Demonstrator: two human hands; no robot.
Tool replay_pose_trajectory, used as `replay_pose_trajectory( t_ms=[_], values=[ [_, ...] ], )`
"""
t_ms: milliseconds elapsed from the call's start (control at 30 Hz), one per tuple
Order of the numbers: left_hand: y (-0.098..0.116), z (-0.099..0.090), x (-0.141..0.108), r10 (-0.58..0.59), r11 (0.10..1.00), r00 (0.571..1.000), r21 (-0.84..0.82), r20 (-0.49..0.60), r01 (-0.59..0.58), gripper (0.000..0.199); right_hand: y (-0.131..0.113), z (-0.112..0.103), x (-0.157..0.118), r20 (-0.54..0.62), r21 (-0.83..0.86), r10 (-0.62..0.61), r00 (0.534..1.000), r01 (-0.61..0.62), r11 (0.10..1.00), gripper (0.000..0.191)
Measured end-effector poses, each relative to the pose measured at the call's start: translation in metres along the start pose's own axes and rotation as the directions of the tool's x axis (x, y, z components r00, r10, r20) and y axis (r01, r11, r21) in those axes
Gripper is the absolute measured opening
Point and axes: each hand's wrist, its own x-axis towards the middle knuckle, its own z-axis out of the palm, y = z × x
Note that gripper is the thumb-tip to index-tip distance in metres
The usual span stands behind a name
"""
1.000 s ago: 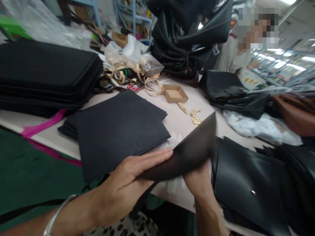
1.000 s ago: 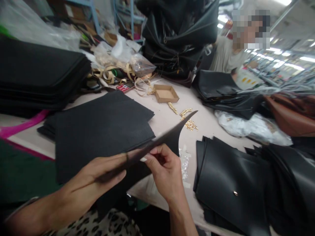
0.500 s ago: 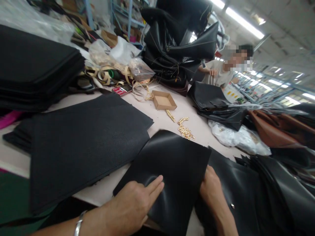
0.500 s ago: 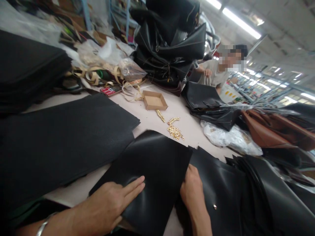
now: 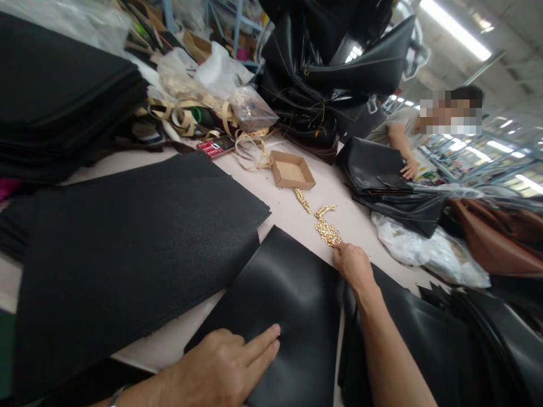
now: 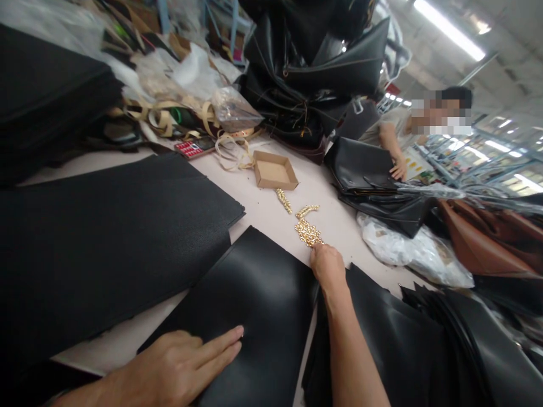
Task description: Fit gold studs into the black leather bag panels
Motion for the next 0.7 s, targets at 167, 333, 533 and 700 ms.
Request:
replay_pose_trajectory(
  t_ms=[167, 333, 533, 700],
  values=[
    [-0.003, 0.003, -0.001, 0.033, 0.999, 0.998, 0.01, -0.053, -0.033, 0.07, -0.012, -0.004, 0.015, 0.053, -0.08, 0.106, 0.993, -0.101, 0.992, 0.029],
    [-0.004, 0.011, -0.002, 0.039, 0.999, 0.991, 0.01, -0.13, -0.038, 0.071, -0.021, 0.003, 0.022, 0.047, -0.09, 0.199, 0.979, -0.194, 0.977, 0.035],
    [-0.003, 0.016, -0.004, 0.043, 0.999, 0.984, 0.031, -0.174, -0.038, 0.069, -0.008, 0.0, 0.023, 0.052, -0.02, 0.231, 0.972, -0.23, 0.973, 0.037],
    [-0.004, 0.019, -0.005, 0.057, 0.998, 0.971, 0.035, -0.233, -0.05, 0.066, -0.007, -0.01, -0.011, 0.075, 0.185, 0.139, 0.987, -0.151, 0.971, 0.034]
  ],
)
